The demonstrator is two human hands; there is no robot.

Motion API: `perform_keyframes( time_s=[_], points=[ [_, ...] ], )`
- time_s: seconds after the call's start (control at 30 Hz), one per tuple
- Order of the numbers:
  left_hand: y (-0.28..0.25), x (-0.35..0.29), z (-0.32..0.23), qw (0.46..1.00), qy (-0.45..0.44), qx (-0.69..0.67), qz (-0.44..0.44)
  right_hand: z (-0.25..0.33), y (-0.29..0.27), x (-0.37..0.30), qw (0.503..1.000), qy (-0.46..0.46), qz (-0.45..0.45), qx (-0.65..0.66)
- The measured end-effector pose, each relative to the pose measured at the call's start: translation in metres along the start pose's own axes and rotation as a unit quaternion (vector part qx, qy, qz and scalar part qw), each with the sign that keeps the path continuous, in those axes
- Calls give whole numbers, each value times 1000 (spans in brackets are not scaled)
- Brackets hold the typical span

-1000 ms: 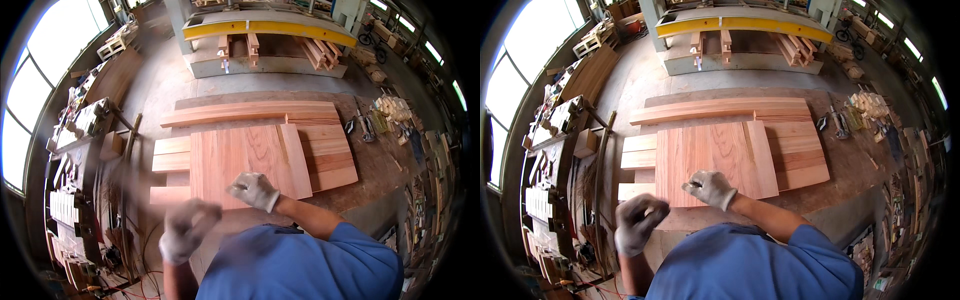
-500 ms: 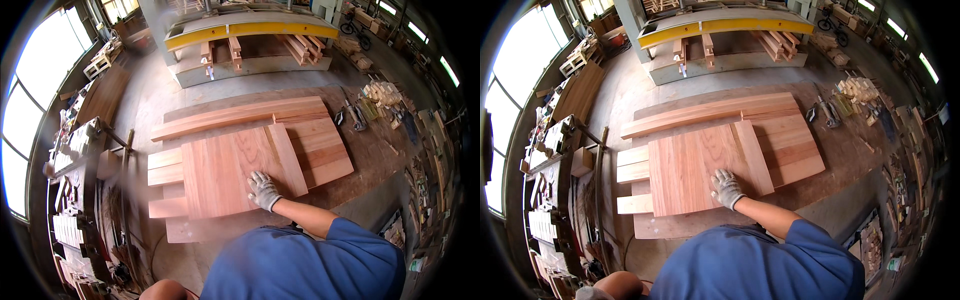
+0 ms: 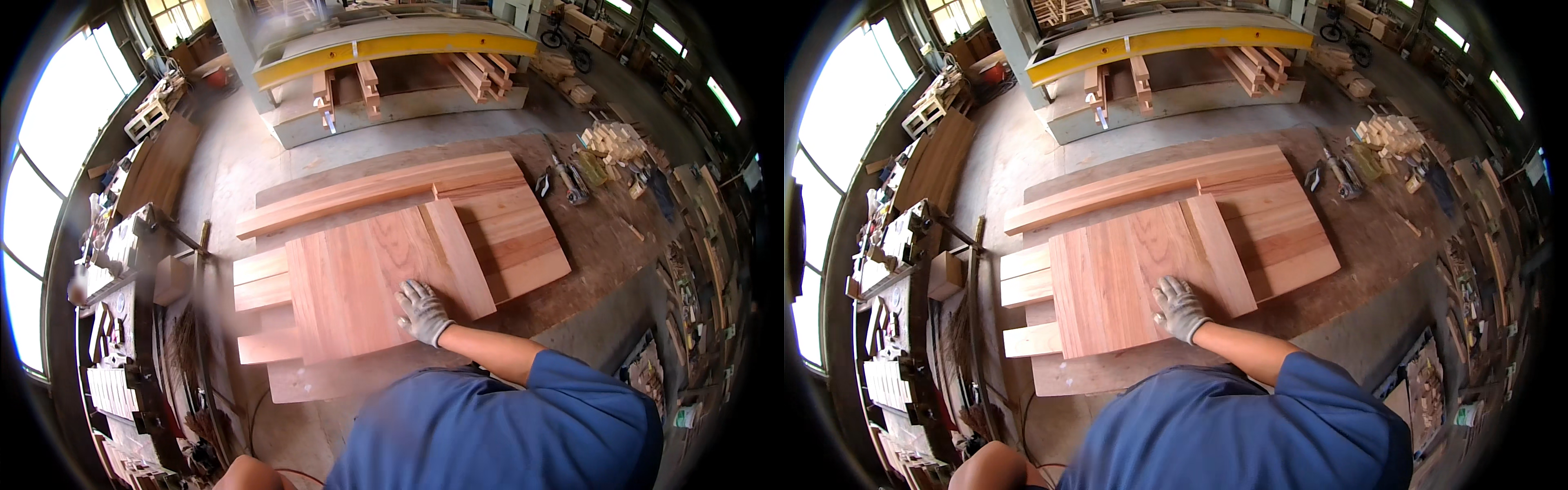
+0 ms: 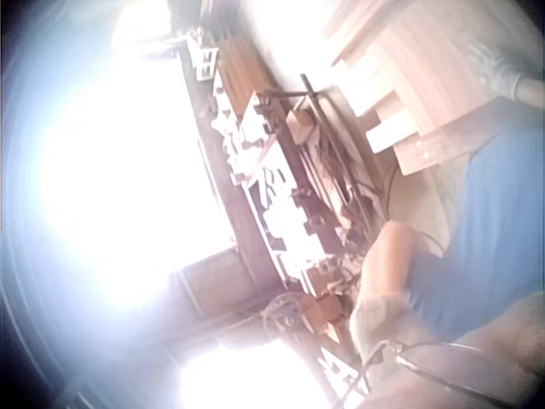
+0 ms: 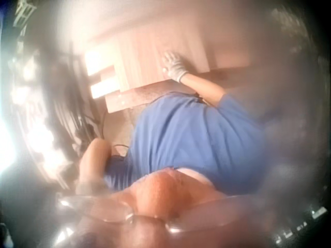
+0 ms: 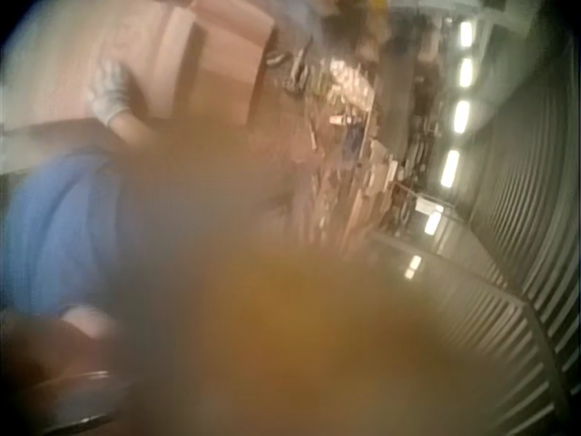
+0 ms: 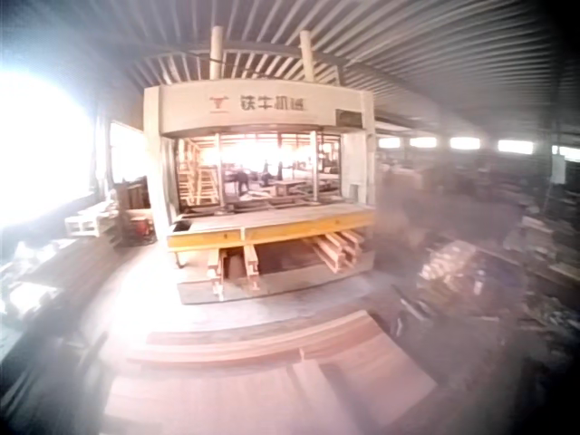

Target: The person arranges and aligns several rectangular wooden planks on a workbench, checking their fit and orientation. They then pick up a paintbrush and apply a coat of finish to the surface of the assembled wood pieces.

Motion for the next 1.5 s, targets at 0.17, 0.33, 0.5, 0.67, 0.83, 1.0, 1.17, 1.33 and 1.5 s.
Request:
perform_keyframes(
  time_s=[0.17,0.33,0.5,0.67,0.83,1.0,1.17,1.33,1.5],
  points=[
    [3,5,0,1000,-3,-4,9,0,1,-3,1000,-1,-6,-6],
    [6,12,2,1000,-5,-9,19,2,-2,0,1000,1,-9,0],
    [9,18,2,999,-5,-12,30,3,-5,-1,1000,8,2,-14],
    [13,20,5,999,-6,-17,35,1,-1,-3,1000,12,6,3],
    [14,22,7,999,-7,-23,37,-1,3,-3,1000,5,-10,1],
    [13,20,5,999,-5,-23,37,0,0,-3,999,-2,-29,19],
    [10,17,3,999,-1,-22,35,2,-2,-5,998,-9,-51,19],
    [8,15,3,999,0,-25,34,3,-5,-4,999,-3,-36,24],
    [7,12,3,999,4,-29,36,2,-2,-4,999,-1,-34,26]
  ],
)
Point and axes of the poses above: each hand's wrist, its own x-axis towards the middle knuckle, its own y-axis out of the palm, z = x × y, the point moved 4 cm from there along x, towards the middle knuckle, and after that the axes turned 5 degrees about -y, right-handed, at the moved point
